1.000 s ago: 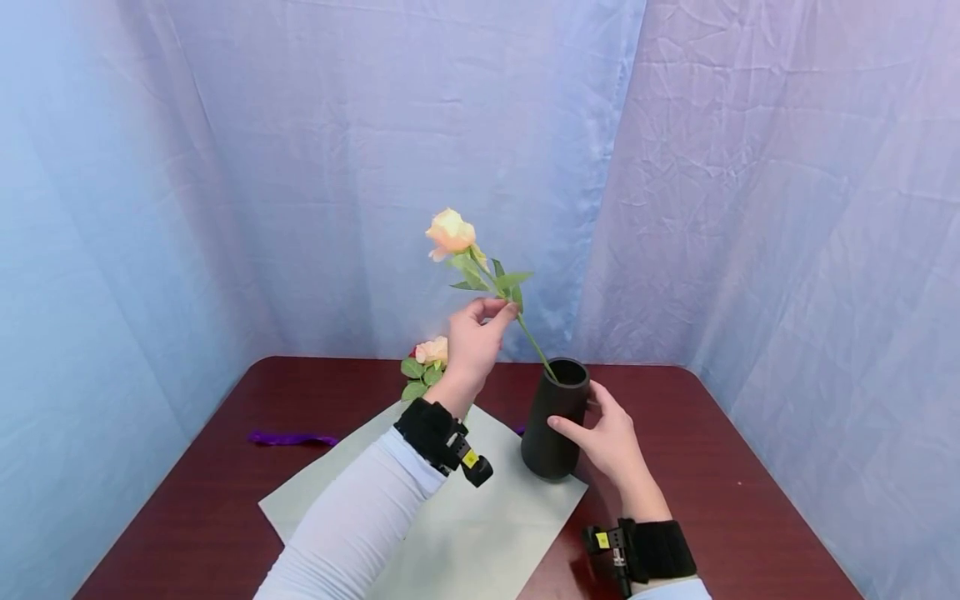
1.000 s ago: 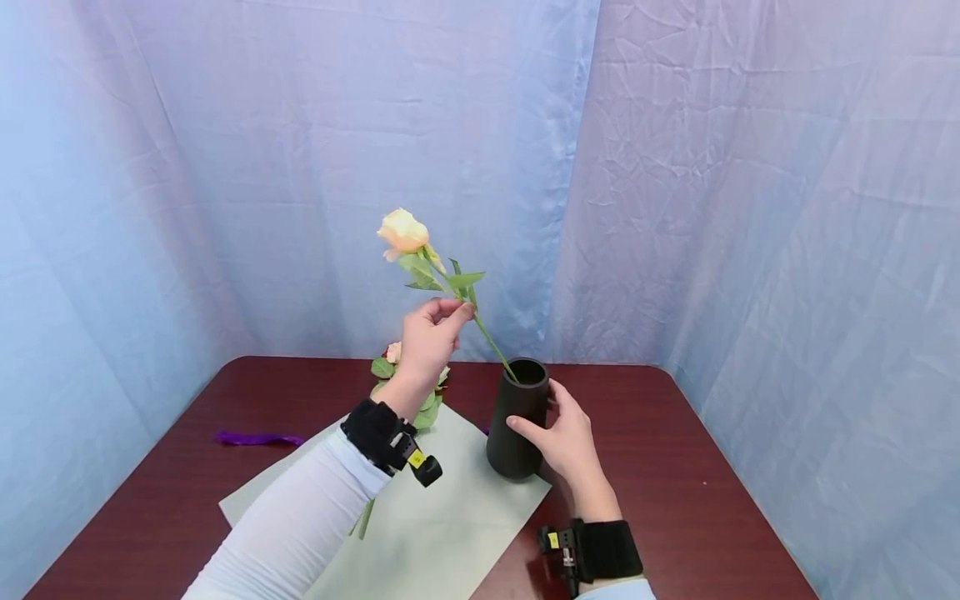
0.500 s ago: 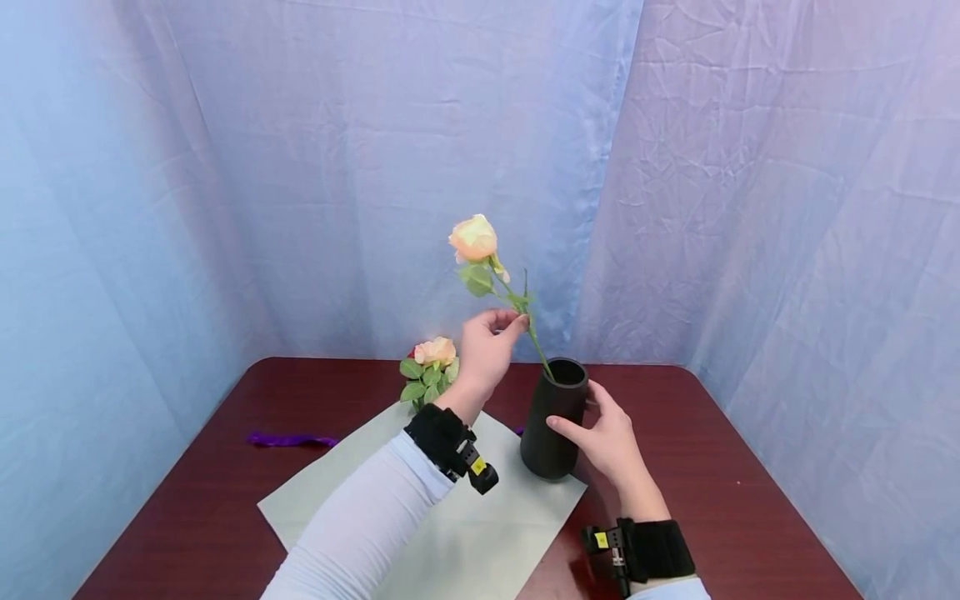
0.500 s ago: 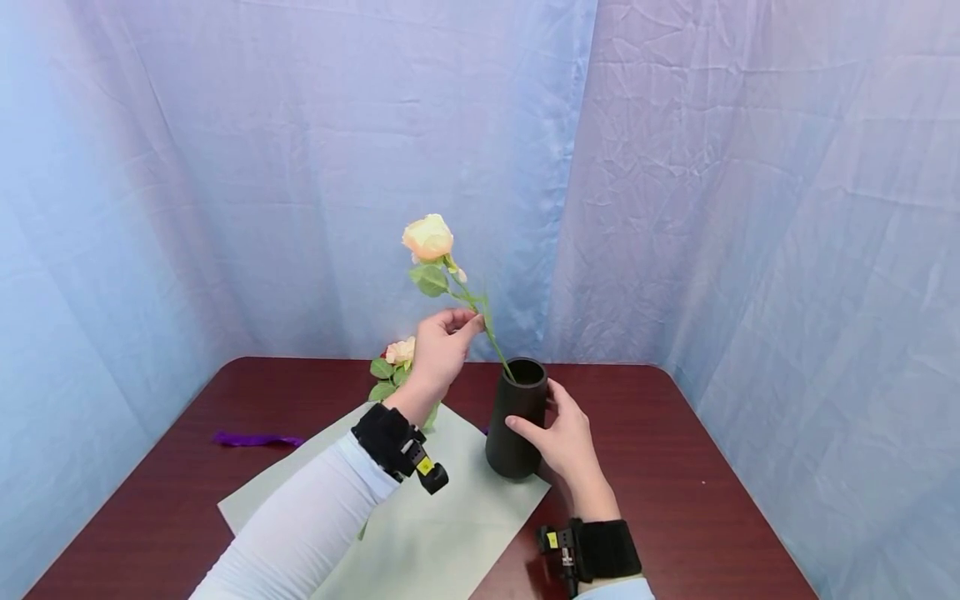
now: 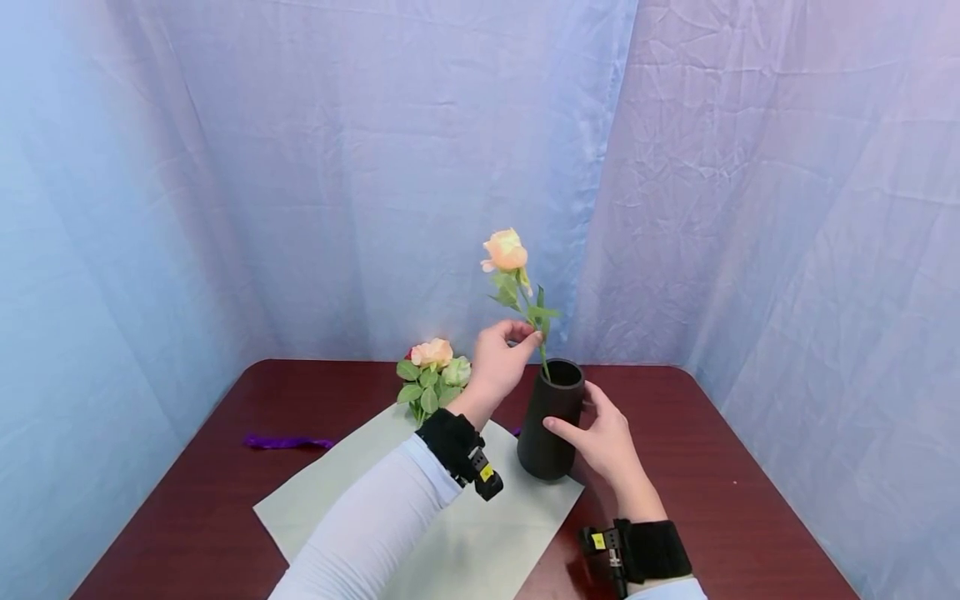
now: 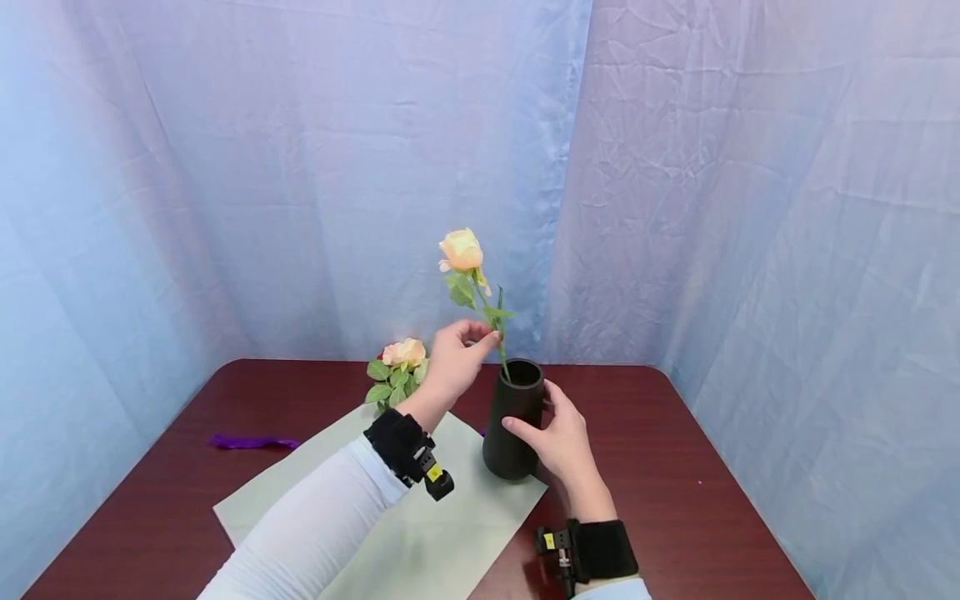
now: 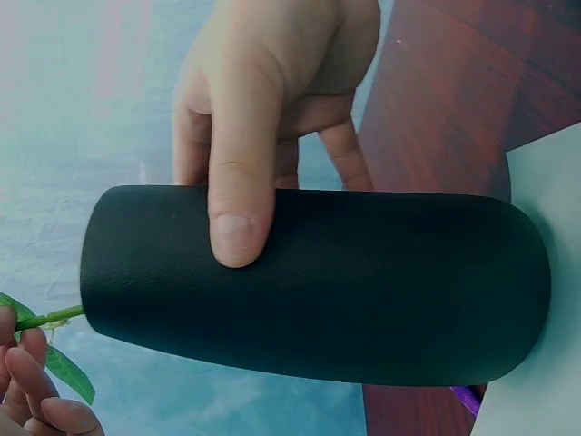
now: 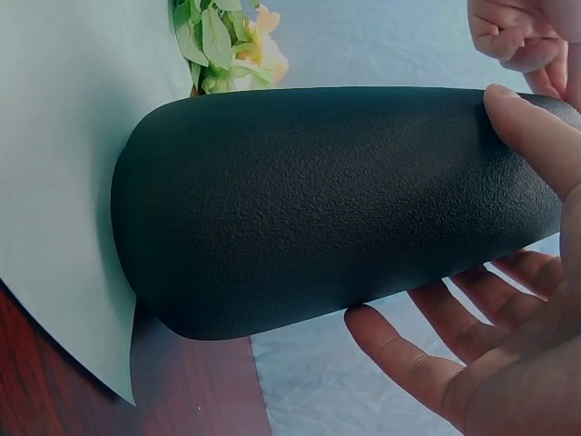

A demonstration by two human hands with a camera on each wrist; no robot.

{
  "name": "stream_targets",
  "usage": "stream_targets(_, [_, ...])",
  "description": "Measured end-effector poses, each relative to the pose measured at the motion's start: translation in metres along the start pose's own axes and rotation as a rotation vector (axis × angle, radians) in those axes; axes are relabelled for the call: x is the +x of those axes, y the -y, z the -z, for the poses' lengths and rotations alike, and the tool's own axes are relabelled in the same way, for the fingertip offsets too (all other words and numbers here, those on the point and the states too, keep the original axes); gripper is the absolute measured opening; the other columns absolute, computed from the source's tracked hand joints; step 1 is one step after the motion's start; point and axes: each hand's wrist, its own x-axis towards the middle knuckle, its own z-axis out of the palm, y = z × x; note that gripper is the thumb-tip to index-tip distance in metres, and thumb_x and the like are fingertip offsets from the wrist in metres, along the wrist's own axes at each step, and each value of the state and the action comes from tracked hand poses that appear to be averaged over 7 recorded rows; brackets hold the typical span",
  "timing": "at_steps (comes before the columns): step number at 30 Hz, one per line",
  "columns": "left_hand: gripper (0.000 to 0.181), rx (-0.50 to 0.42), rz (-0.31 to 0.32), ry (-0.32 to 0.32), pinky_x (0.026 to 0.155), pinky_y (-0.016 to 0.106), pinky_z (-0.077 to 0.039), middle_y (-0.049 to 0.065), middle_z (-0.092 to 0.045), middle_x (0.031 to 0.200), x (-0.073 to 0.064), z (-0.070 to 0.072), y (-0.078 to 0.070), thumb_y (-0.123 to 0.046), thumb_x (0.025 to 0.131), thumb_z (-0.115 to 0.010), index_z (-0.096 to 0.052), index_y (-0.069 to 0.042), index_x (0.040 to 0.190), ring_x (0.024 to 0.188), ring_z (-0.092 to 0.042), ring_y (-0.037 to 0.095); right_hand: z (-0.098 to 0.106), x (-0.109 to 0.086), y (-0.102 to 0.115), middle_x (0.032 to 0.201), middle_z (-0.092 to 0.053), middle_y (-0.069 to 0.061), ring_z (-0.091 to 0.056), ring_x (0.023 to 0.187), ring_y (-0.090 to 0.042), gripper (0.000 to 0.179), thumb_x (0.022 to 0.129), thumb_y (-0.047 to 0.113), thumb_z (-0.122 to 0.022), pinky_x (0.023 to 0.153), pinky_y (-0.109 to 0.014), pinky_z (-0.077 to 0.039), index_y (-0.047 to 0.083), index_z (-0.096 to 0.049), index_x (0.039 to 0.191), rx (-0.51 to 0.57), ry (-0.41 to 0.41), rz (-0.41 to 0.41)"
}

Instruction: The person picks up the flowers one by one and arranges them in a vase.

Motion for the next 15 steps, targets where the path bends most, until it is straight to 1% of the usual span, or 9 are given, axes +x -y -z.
stream_targets(3, [0.014,0.028,-0.015,0.025,0.07,0.031,-0.05,-0.003,-0.066,0.091,0.0,-0.003,0.001,-0.028,0.097,-0.072,-0.073,-0.014,0.101,0.084,-0.061,0.014,0.0,0.0,0.0,0.141,-0.057,-0.009,-0.055,0.128,-0.032,0.088,0.081,0.051,-0.085,0.095,-0.059,-0.049,0.021,-0.043,0.152,-0.001,0.0,0.003])
stream_targets(8, [0.014,0.075,-0.021,0.068,0.067,0.03,-0.05,-0.004,-0.065,0.09,-0.001,-0.008,0.003,-0.029,0.097,-0.071,-0.072,-0.016,0.1,0.079,-0.06,0.013,0.0,0.0,-0.001,0.141,-0.057,-0.01,-0.056,0.127,-0.032,0.088,0.082,0.051,-0.084,0.095,-0.058,-0.05,0.021,-0.043,0.152,-0.013,-0.001,0.005])
stream_targets(15, [0.011,0.13,-0.031,0.066,0.069,0.031,-0.05,-0.005,-0.066,0.092,0.002,-0.013,0.003,-0.028,0.097,-0.072,-0.071,-0.017,0.101,0.079,-0.061,0.012,-0.001,0.001,-0.001,0.141,-0.058,-0.011,-0.056,0.127,-0.033,0.086,0.082,0.049,-0.084,0.094,-0.058,-0.05,0.02,-0.043,0.152,-0.035,-0.013,0.016])
